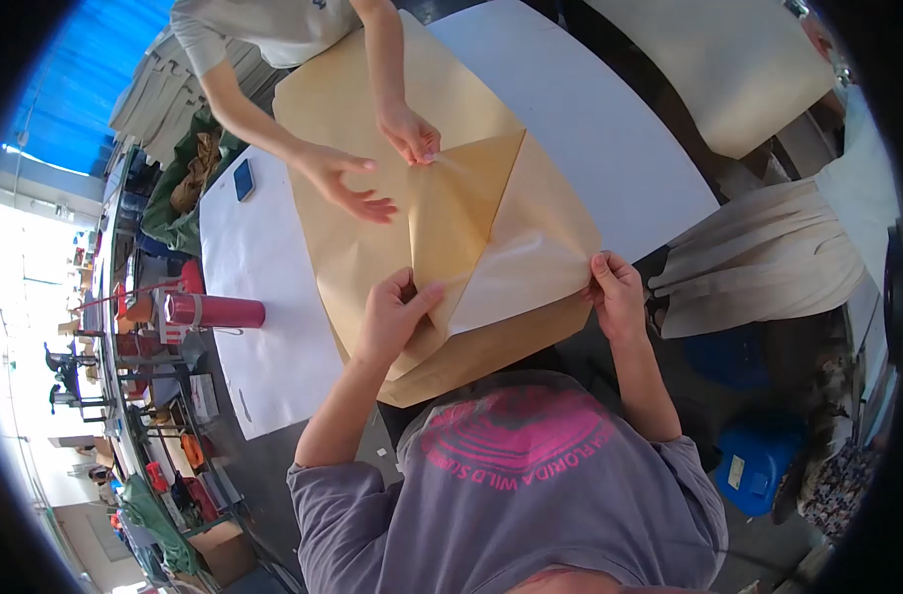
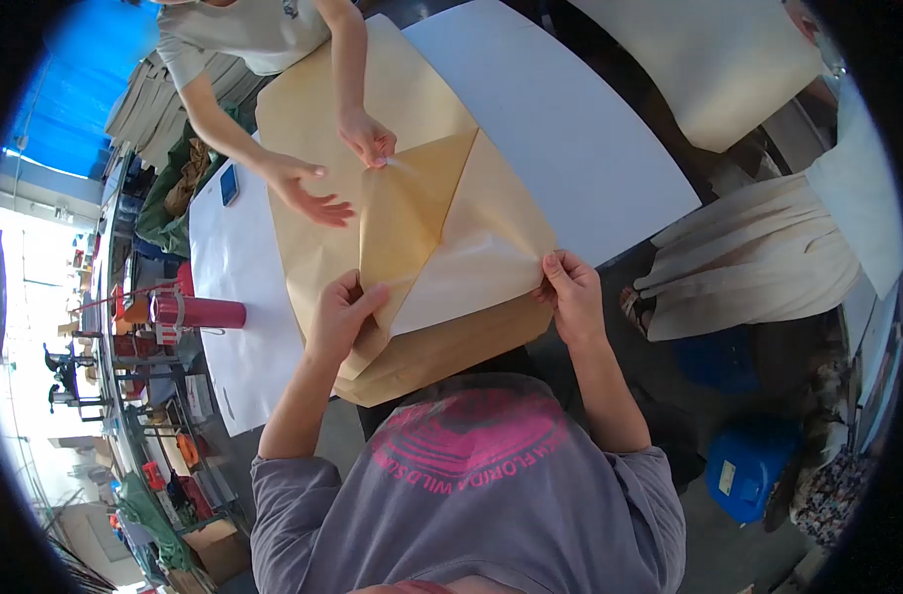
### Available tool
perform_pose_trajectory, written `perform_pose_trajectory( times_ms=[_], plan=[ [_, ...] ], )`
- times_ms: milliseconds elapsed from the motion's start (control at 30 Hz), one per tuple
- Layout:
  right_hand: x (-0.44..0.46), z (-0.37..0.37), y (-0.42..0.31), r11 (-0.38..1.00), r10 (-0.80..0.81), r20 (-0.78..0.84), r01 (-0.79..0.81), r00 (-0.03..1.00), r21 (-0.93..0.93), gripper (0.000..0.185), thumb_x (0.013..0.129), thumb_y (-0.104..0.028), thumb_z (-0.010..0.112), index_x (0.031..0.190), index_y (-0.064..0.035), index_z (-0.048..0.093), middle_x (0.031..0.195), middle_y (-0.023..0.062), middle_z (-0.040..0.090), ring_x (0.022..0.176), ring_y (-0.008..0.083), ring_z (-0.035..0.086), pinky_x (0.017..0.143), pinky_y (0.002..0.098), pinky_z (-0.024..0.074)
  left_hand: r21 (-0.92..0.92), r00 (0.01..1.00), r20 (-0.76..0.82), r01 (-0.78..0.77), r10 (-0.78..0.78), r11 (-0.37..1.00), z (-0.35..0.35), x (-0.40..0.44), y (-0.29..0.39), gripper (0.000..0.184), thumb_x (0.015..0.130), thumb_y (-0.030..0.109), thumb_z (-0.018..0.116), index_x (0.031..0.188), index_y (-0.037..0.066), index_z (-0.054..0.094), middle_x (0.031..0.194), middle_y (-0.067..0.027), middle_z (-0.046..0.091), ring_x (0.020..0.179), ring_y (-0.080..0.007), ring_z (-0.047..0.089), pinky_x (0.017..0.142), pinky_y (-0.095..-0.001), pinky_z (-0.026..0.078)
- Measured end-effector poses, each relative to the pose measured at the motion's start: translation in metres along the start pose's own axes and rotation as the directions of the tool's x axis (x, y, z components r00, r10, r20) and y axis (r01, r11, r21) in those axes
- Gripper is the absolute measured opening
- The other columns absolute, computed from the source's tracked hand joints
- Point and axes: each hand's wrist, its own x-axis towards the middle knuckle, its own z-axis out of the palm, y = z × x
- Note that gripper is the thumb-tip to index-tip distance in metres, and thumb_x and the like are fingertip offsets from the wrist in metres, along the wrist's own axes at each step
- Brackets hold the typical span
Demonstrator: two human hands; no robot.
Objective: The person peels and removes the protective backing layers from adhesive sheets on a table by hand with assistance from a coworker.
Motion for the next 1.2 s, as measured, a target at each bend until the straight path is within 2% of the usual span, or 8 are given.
perform_pose_trajectory(
  times_ms=[267, 467, 567, 600, 700, 933, 1133, 1200],
  plan=[
    [-0.007, -0.007, -0.001, 0.996, -0.019, -0.006, 0.018, 1.0, -0.086, 0.024, 0.091, -0.027, 0.059, 0.079, -0.0071, 0.057, 0.066, -0.0016, 0.056, 0.056, 0.007, 0.05, 0.053, 0.0212, 0.0399, -0.238, 0.984, -0.096, 0.122, -0.148, 0.964, -0.029, 0.012, -0.008, 0.017, 0.089, 0.018, 0.063, 0.088, 0.001, 0.058, 0.069, 0.0025, 0.057, 0.062, -0.0045, 0.052, 0.055, -0.0192, 0.04],
    [-0.008, 0.02, 0.005, 0.969, -0.127, 0.009, 0.126, 0.992, -0.213, 0.028, 0.091, -0.029, 0.06, 0.082, -0.0027, 0.059, 0.066, 0.0014, 0.058, 0.057, 0.0076, 0.053, 0.053, 0.0214, 0.0415, 0.301, 0.891, -0.329, -0.214, 0.312, 0.929, -0.012, -0.013, 0.011, 0.046, 0.084, 0.021, 0.068, 0.119, 0.003, 0.045, 0.096, -0.0081, 0.057, 0.081, -0.0131, 0.056, 0.068, -0.0245, 0.045],
    [-0.004, 0.026, 0.004, 0.984, -0.113, -0.045, 0.105, 0.993, -0.147, 0.028, 0.091, -0.029, 0.059, 0.083, -0.0025, 0.058, 0.067, 0.0022, 0.059, 0.057, 0.0078, 0.054, 0.053, 0.0215, 0.0419, 0.862, 0.757, -0.052, -0.295, 0.651, 0.412, -0.009, -0.031, 0.024, 0.06, 0.075, 0.019, 0.074, 0.123, 0.006, 0.041, 0.109, -0.0134, 0.052, 0.097, -0.0237, 0.052, 0.081, -0.0379, 0.04],
    [-0.002, 0.03, 0.002, 0.989, -0.104, -0.059, 0.097, 0.993, -0.109, 0.028, 0.091, -0.029, 0.059, 0.083, -0.0026, 0.058, 0.067, 0.0023, 0.059, 0.057, 0.0077, 0.054, 0.053, 0.0215, 0.042, 0.825, 0.791, -0.122, -0.255, 0.6, 0.504, -0.003, -0.037, 0.024, 0.063, 0.071, 0.014, 0.075, 0.123, 0.007, 0.041, 0.12, -0.0131, 0.047, 0.11, -0.0281, 0.044, 0.091, -0.0446, 0.03],
    [0.003, 0.038, -0.01, 0.994, -0.099, -0.06, 0.096, 0.993, -0.048, 0.026, 0.091, -0.028, 0.06, 0.083, -0.0034, 0.058, 0.067, 0.0024, 0.059, 0.056, 0.0078, 0.053, 0.053, 0.0215, 0.0416, 0.967, 0.481, -0.135, -0.128, 0.866, 0.222, -0.01, -0.033, -0.003, 0.054, 0.07, 0.009, 0.074, 0.117, 0.006, 0.048, 0.113, -0.0108, 0.053, 0.103, -0.0275, 0.05, 0.085, -0.0411, 0.036],
    [0.016, 0.034, -0.016, 0.993, -0.11, -0.008, 0.11, 0.994, 0.039, 0.022, 0.091, -0.026, 0.061, 0.081, -0.0052, 0.059, 0.064, 0.001, 0.056, 0.053, 0.0081, 0.051, 0.05, 0.0218, 0.0393, 0.796, 0.673, -0.117, -0.375, 0.73, 0.474, -0.049, -0.066, 0.006, 0.013, 0.073, -0.002, 0.067, 0.083, 0.003, 0.062, 0.073, -0.007, 0.061, 0.068, -0.0242, 0.06, 0.061, -0.0337, 0.047],
    [0.005, 0.031, -0.008, 0.995, -0.074, 0.0, 0.074, 0.997, -0.064, 0.022, 0.09, -0.025, 0.062, 0.08, -0.0058, 0.058, 0.065, 0.0006, 0.056, 0.053, 0.0076, 0.05, 0.051, 0.0208, 0.039, 0.715, 0.738, -0.24, -0.305, 0.63, 0.63, -0.044, -0.072, -0.002, 0.03, 0.078, 0.007, 0.068, 0.105, 0.006, 0.057, 0.096, -0.0103, 0.059, 0.07, -0.0256, 0.062, 0.056, -0.0339, 0.051],
    [0.004, 0.03, -0.002, 0.997, -0.044, -0.019, 0.043, 0.999, -0.059, 0.021, 0.091, -0.026, 0.061, 0.081, -0.0072, 0.058, 0.064, -0.0006, 0.055, 0.053, 0.0071, 0.049, 0.051, 0.0209, 0.0394, 0.862, 0.792, -0.165, -0.173, 0.588, 0.476, -0.043, -0.069, 0.003, 0.035, 0.08, 0.011, 0.067, 0.112, 0.007, 0.053, 0.101, -0.0106, 0.056, 0.071, -0.0258, 0.062, 0.055, -0.0333, 0.052]
  ],
)
